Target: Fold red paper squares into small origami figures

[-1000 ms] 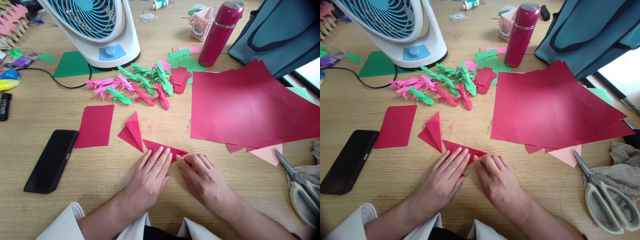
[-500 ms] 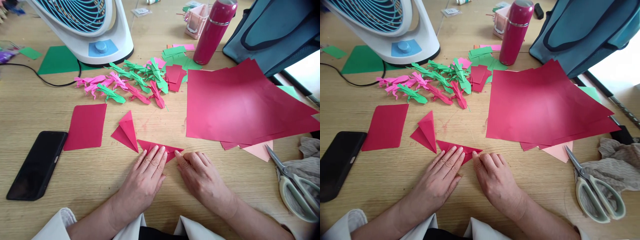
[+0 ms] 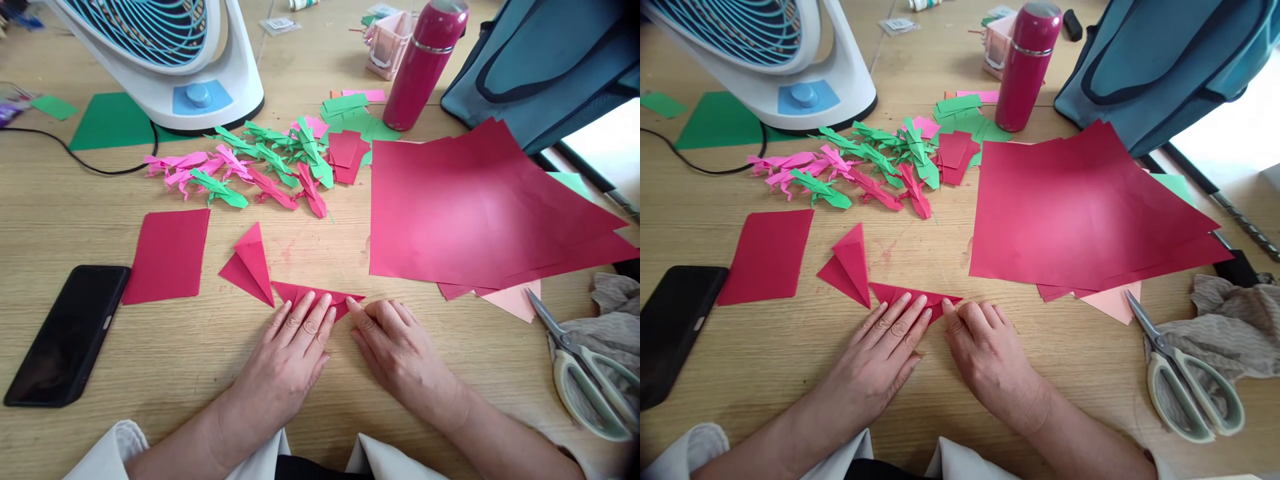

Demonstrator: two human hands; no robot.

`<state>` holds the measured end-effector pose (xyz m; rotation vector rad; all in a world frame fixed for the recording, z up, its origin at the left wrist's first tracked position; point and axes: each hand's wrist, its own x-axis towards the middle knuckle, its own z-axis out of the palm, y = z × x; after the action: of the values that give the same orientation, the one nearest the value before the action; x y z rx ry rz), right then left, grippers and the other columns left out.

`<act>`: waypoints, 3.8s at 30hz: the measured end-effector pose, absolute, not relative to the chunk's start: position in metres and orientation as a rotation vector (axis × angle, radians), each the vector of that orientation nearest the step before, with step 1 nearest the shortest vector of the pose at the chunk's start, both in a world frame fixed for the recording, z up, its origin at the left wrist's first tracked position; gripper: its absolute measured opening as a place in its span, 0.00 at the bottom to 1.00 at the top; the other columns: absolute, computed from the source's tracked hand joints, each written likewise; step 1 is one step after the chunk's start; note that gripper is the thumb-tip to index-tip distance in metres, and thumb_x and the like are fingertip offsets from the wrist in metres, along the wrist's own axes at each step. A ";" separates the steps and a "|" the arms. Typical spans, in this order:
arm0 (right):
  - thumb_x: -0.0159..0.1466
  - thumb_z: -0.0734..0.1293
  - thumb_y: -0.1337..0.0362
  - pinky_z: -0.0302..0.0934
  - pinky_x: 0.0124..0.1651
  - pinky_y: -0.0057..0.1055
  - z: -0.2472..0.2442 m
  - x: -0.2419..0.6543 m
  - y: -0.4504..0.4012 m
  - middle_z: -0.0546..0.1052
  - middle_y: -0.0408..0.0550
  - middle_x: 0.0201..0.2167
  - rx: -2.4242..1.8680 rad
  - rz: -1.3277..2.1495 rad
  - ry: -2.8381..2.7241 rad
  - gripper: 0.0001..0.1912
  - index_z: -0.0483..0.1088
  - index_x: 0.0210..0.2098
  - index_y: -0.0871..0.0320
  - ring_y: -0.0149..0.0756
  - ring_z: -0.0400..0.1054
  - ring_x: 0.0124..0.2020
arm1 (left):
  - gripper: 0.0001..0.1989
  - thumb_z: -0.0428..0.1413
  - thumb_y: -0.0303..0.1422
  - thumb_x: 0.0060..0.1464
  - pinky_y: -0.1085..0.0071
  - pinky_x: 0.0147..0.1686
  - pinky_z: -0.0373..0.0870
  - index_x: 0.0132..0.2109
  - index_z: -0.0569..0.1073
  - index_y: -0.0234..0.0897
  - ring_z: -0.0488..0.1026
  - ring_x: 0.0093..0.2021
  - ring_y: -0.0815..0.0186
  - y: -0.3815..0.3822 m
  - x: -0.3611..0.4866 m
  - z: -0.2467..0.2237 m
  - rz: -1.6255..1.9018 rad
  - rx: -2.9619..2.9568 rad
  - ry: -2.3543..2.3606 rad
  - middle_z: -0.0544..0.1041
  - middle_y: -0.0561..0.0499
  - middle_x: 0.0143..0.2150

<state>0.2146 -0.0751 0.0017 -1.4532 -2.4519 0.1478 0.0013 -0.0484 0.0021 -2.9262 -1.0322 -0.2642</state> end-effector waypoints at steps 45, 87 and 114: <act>0.69 0.60 0.67 0.59 0.36 0.39 0.005 0.217 -0.078 0.71 0.54 0.36 -1.537 0.030 -2.427 0.22 0.62 0.60 0.72 0.40 0.64 0.35 | 0.22 0.45 0.32 0.66 0.55 0.66 0.53 0.64 0.65 0.30 0.58 0.68 0.52 -0.050 0.004 0.000 -0.233 -2.945 -1.051 0.61 0.45 0.69; 0.68 0.62 0.69 0.64 0.40 0.40 0.007 0.214 -0.077 0.72 0.62 0.52 -1.486 0.015 -2.444 0.20 0.67 0.57 0.72 0.43 0.64 0.40 | 0.25 0.48 0.35 0.65 0.54 0.66 0.54 0.65 0.63 0.31 0.55 0.69 0.51 -0.052 0.004 0.000 -0.102 -2.924 -1.037 0.57 0.43 0.71; 0.68 0.62 0.67 0.63 0.41 0.43 0.002 0.213 -0.078 0.71 0.60 0.53 -1.544 0.048 -2.476 0.22 0.64 0.61 0.64 0.44 0.64 0.42 | 0.28 0.48 0.35 0.63 0.52 0.67 0.52 0.68 0.58 0.31 0.45 0.72 0.50 -0.055 0.005 0.002 0.081 -2.920 -1.059 0.49 0.43 0.73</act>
<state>0.2130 -0.0775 0.0023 -1.5435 -2.4762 0.0477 0.0049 -0.0549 0.0017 -2.9203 -1.0592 0.0813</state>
